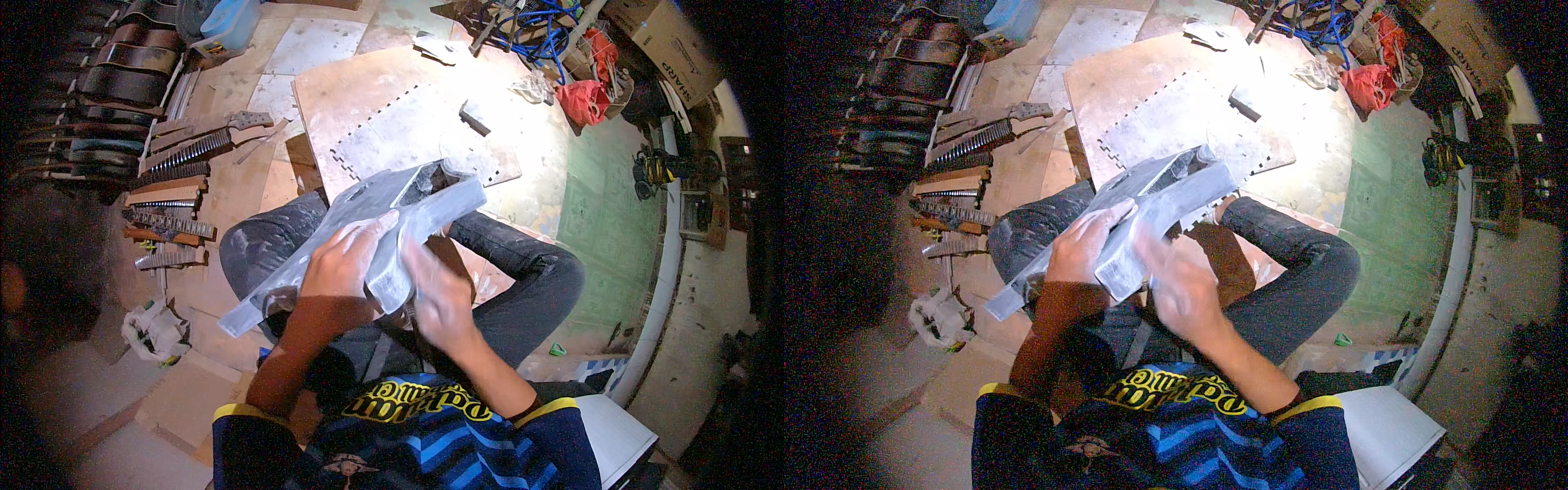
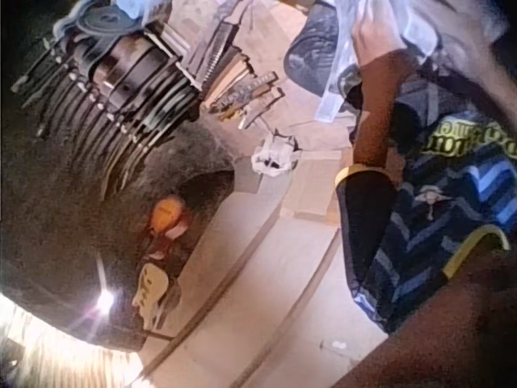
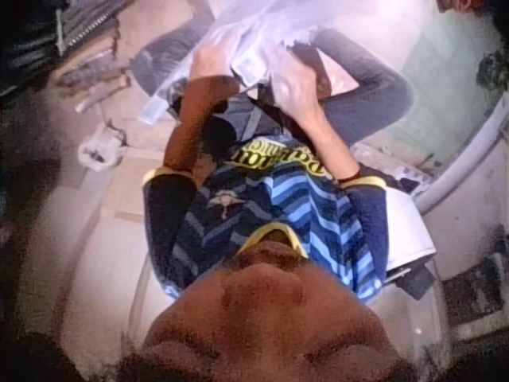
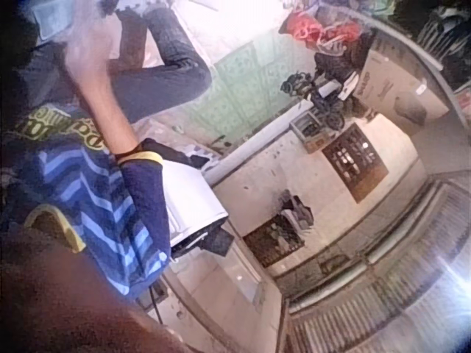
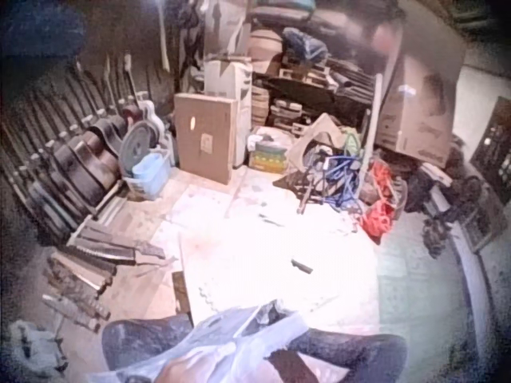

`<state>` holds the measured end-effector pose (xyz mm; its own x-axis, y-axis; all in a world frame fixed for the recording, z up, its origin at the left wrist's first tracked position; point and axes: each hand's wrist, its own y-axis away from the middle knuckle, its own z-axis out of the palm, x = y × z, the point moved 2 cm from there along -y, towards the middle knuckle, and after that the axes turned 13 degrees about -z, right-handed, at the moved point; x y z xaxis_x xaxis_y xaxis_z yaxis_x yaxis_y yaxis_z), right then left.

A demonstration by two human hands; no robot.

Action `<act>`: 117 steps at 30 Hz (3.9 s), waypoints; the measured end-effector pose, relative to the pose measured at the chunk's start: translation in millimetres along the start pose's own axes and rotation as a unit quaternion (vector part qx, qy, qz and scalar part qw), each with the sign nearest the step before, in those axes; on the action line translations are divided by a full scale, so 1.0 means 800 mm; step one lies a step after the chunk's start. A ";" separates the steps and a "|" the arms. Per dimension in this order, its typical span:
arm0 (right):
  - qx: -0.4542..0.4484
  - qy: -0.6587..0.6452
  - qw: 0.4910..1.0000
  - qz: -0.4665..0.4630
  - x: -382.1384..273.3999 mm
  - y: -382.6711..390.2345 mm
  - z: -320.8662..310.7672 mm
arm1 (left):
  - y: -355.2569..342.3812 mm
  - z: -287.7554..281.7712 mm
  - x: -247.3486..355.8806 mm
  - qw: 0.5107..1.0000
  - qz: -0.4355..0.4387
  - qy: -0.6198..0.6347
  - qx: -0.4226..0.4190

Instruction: The person sands the surfaces and edges of a guitar body by hand using a piece of sandpaper.

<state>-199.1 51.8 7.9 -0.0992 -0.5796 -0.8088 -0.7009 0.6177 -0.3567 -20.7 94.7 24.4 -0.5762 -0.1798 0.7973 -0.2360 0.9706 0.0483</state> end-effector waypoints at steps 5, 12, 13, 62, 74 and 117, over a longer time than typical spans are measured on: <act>-0.040 -0.037 0.998 -0.017 -0.035 -0.010 -0.018 | 0.012 0.016 0.000 0.998 -0.048 -0.004 -0.046; -0.110 0.042 0.993 0.026 0.012 -0.010 -0.042 | 0.025 0.031 -0.005 0.980 -0.165 0.049 -0.098; -0.124 0.006 0.992 0.005 0.000 -0.010 -0.042 | 0.022 0.028 -0.005 0.980 -0.161 0.058 -0.101; 0.081 0.211 0.969 -0.102 0.088 -0.010 -0.010 | -0.018 -0.004 0.010 0.999 -0.027 0.026 0.035; 0.024 0.115 0.993 0.028 0.067 -0.039 0.005 | -0.034 -0.020 0.009 0.996 -0.021 -0.017 0.086; -0.027 0.058 0.995 -0.074 -0.044 0.001 0.001 | -0.019 -0.004 0.013 0.994 -0.087 0.028 0.059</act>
<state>-195.7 72.6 35.8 -0.0696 -0.7216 -0.6888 -0.7501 0.4931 -0.4407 -20.6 78.4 34.3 -0.4746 -0.3306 0.8158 -0.4197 0.8997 0.1204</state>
